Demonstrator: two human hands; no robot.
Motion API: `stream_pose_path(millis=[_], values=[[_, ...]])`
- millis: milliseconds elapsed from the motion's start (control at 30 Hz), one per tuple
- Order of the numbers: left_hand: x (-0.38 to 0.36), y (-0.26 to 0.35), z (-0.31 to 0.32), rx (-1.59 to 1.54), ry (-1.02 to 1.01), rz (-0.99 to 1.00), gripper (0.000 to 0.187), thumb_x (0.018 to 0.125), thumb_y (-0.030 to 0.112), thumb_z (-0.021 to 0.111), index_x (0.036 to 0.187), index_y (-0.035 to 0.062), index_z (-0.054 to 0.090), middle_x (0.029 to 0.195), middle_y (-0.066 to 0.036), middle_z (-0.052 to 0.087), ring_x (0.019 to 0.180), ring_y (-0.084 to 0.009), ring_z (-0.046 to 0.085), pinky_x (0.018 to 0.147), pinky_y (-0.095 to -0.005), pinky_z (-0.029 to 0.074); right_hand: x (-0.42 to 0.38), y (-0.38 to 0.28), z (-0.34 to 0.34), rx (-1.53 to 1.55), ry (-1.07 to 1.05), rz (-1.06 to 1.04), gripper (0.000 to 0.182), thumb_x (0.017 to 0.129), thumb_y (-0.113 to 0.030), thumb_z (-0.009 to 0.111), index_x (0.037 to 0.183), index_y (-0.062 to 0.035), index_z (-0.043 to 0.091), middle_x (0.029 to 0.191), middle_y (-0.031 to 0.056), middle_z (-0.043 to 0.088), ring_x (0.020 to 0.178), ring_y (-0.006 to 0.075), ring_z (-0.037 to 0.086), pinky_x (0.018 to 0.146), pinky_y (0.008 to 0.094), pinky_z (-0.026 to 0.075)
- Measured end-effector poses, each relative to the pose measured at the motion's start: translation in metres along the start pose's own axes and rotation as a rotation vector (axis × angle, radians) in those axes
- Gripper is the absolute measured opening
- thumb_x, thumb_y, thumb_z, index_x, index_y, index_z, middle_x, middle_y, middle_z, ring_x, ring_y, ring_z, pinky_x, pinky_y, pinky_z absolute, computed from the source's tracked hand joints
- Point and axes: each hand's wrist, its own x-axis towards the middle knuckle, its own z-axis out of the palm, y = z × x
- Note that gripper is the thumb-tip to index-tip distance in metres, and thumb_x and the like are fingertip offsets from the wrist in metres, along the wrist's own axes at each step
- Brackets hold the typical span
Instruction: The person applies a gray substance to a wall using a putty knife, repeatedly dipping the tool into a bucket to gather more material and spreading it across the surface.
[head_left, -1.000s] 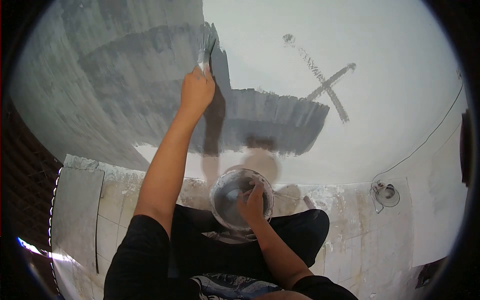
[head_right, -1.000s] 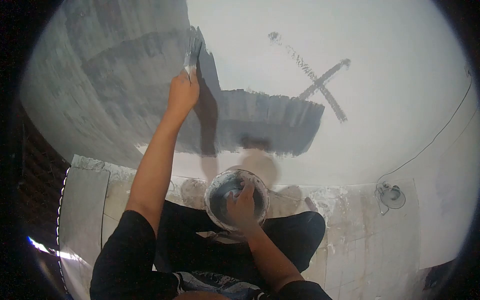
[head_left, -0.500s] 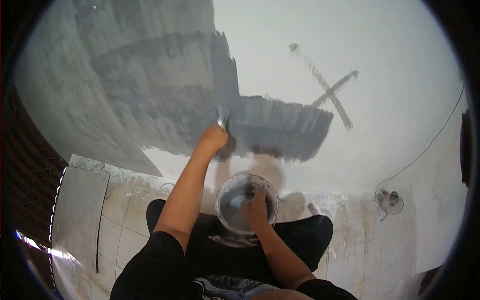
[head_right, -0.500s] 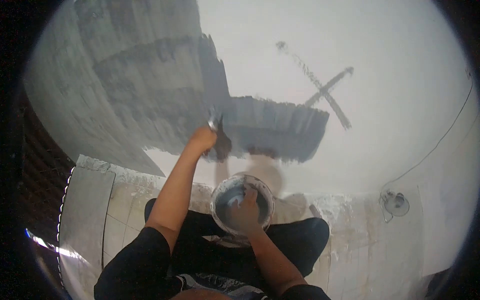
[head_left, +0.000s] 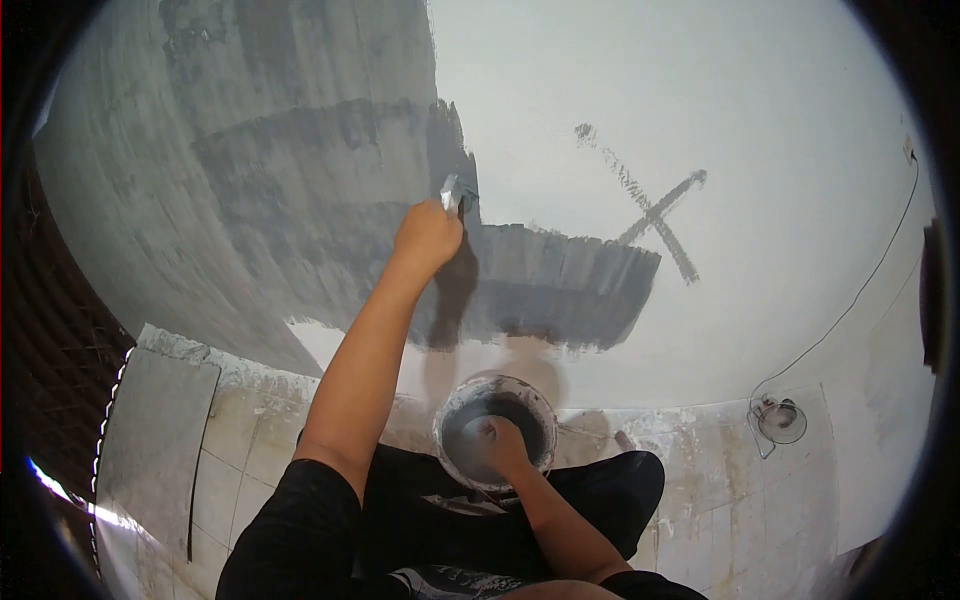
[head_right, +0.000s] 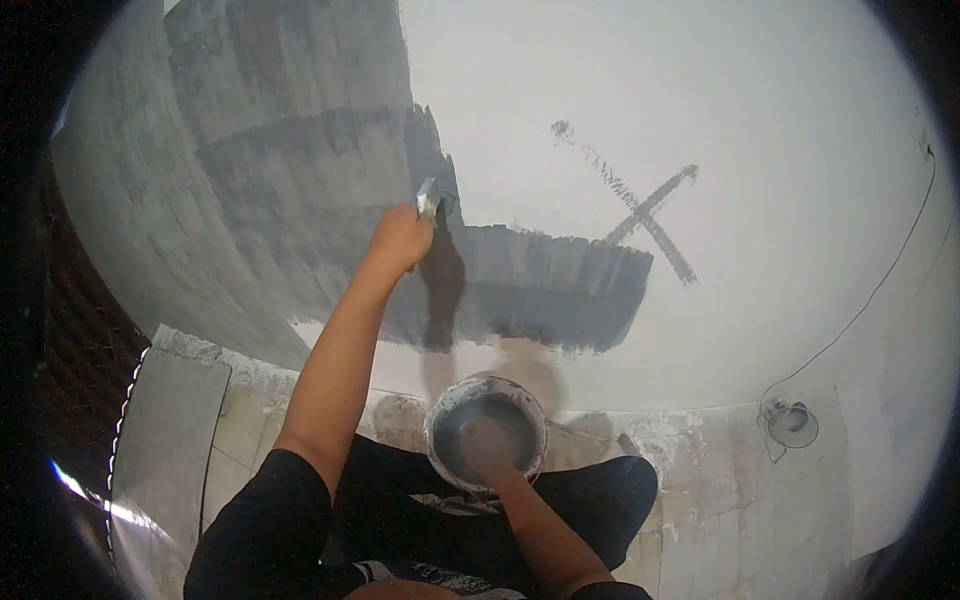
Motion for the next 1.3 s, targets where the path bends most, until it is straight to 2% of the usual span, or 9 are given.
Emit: stream_pose_path(millis=[100,300,400,600,867,1000,1100,1200,1300], values=[[0.008,0.006,-0.003,-0.08,0.092,0.016,0.039,0.094,0.026,0.048,0.091,-0.0099,0.065,0.093,-0.034,0.064,0.092,-0.0486,0.061,0.082,-0.0516,0.049,0.001,-0.007,-0.007,-0.018,-0.056,0.018,0.015,0.079,-0.015,0.062,0.086,-0.0023,0.066,0.085,0.0172,0.066,0.08,0.0333,0.065,0.073,0.0396,0.051],[0.031,0.03,-0.026,-0.15,0.301,0.153,0.041,0.095,0.027,0.049,0.088,-0.0108,0.063,0.089,-0.034,0.063,0.088,-0.0495,0.061,0.079,-0.0529,0.048,-0.002,-0.005,0.0,-0.029,0.026,0.02,0.016,0.083,-0.017,0.061,0.088,-0.0019,0.066,0.087,0.0199,0.066,0.084,0.0387,0.064,0.075,0.0426,0.05],[0.035,0.045,-0.037,-0.14,0.401,0.177,0.04,0.095,0.027,0.049,0.088,-0.0095,0.063,0.088,-0.034,0.063,0.086,-0.0493,0.061,0.077,-0.0522,0.049,0.001,-0.012,-0.011,-0.07,-0.07,0.009,0.018,0.084,-0.018,0.061,0.089,-0.0016,0.066,0.089,0.0216,0.066,0.087,0.041,0.063,0.076,0.0442,0.05],[0.022,0.064,-0.063,-0.386,0.634,0.267,0.038,0.096,0.027,0.049,0.088,-0.0059,0.064,0.085,-0.034,0.063,0.083,-0.0486,0.062,0.074,-0.0523,0.049,0.003,-0.003,-0.003,0.026,-0.059,0.053,0.017,0.082,-0.018,0.061,0.09,-0.0039,0.067,0.091,0.0219,0.067,0.088,0.0403,0.064,0.077,0.0452,0.05],[0.012,-0.011,0.018,0.022,0.427,0.214,0.038,0.094,0.027,0.051,0.085,-0.0077,0.062,0.085,-0.033,0.062,0.084,-0.049,0.061,0.076,-0.0549,0.048,-0.003,-0.002,0.004,0.049,-0.069,-0.005,0.015,0.078,-0.013,0.06,0.088,-0.0039,0.066,0.085,0.0188,0.066,0.084,0.0373,0.065,0.077,0.041,0.051],[-0.031,-0.052,0.065,-0.004,0.137,-0.123,0.04,0.094,0.029,0.051,0.088,-0.0082,0.062,0.09,-0.033,0.063,0.094,-0.0489,0.06,0.082,-0.0542,0.048,-0.003,-0.007,0.0,0.061,-0.105,0.051,0.016,0.077,-0.012,0.059,0.088,-0.003,0.066,0.084,0.0183,0.066,0.082,0.0348,0.065,0.075,0.0393,0.051],[-0.052,-0.082,0.096,-0.044,-0.016,-0.213,0.038,0.093,0.027,0.052,0.091,-0.0088,0.063,0.088,-0.031,0.065,0.083,-0.0443,0.066,0.075,-0.0511,0.052,-0.005,-0.011,-0.003,0.133,-0.082,0.045,0.016,0.077,-0.011,0.059,0.088,-0.0021,0.066,0.084,0.018,0.067,0.08,0.033,0.066,0.074,0.0391,0.051],[-0.074,-0.08,0.094,-0.104,-0.246,-0.389,0.036,0.091,0.024,0.052,0.092,-0.0107,0.062,0.077,-0.026,0.067,0.061,-0.0361,0.067,0.061,-0.0456,0.054,-0.006,-0.015,-0.01,0.122,-0.104,0.029,0.017,0.076,-0.012,0.059,0.088,-0.0014,0.066,0.082,0.0175,0.067,0.078,0.0323,0.066,0.072,0.0391,0.051],[-0.095,-0.085,0.09,-0.191,-0.324,-0.404,0.034,0.089,0.021,0.052,0.087,-0.0114,0.062,0.065,-0.02,0.065,0.044,-0.0287,0.062,0.049,-0.0403,0.052,-0.006,-0.018,-0.009,0.172,-0.107,0.097,0.018,0.075,-0.012,0.06,0.088,-0.0009,0.066,0.08,0.0168,0.066,0.076,0.0318,0.065,0.07,0.0384,0.051]])
